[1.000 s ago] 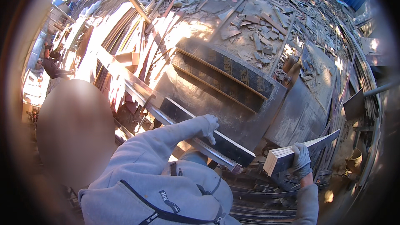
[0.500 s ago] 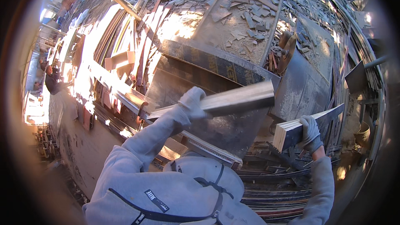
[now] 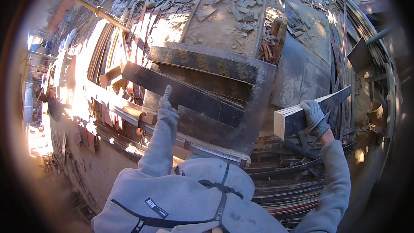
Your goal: The person repeatedly places thin wooden strips onto a manual cutting machine, aligns them against a guide, and cuts them to length. The cut pieces are stacked on the table while the process continues.
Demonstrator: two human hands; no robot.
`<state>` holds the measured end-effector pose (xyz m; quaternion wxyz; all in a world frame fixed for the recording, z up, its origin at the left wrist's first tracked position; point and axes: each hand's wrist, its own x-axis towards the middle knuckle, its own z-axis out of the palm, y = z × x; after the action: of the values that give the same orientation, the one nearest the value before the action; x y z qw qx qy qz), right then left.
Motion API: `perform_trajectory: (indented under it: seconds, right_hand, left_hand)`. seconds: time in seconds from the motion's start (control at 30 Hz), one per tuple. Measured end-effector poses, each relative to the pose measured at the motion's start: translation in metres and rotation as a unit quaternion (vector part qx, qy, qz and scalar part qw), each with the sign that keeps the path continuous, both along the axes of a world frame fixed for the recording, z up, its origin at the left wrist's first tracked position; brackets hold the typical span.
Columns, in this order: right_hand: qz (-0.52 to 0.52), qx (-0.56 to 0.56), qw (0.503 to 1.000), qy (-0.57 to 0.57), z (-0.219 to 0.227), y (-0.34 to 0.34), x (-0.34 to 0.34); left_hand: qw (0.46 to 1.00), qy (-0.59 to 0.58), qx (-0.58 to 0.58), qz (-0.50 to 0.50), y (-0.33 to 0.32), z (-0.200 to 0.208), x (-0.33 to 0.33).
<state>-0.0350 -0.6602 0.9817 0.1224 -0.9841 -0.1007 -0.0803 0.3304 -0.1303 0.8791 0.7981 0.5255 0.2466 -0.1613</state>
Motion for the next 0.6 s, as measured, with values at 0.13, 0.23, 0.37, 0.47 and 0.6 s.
perform_trajectory:
  seconds: [0.13, 0.23, 0.37, 0.47, 0.6]
  right_hand:
    - [-0.01, -0.011, 1.0, 0.022, 0.003, 0.0, -0.002]
    - [-0.015, -0.017, 1.0, 0.021, 0.006, -0.001, -0.003]
    - [-0.023, -0.008, 1.0, 0.018, 0.009, -0.002, -0.002]
    - [-0.025, -0.009, 0.999, 0.023, 0.011, -0.002, 0.002]
    - [-0.021, -0.002, 1.0, 0.014, 0.012, -0.001, 0.004]
  left_hand:
    - [0.982, 0.186, 0.037, -0.015, -0.019, -0.01, -0.01]
    - [0.982, 0.18, 0.043, -0.035, -0.024, -0.002, -0.005]
    - [0.981, 0.182, 0.033, -0.051, -0.024, -0.004, 0.006]
    - [0.973, 0.225, 0.041, -0.042, -0.031, -0.019, 0.016]
    - [0.971, 0.137, 0.178, -0.08, -0.055, -0.043, 0.031]
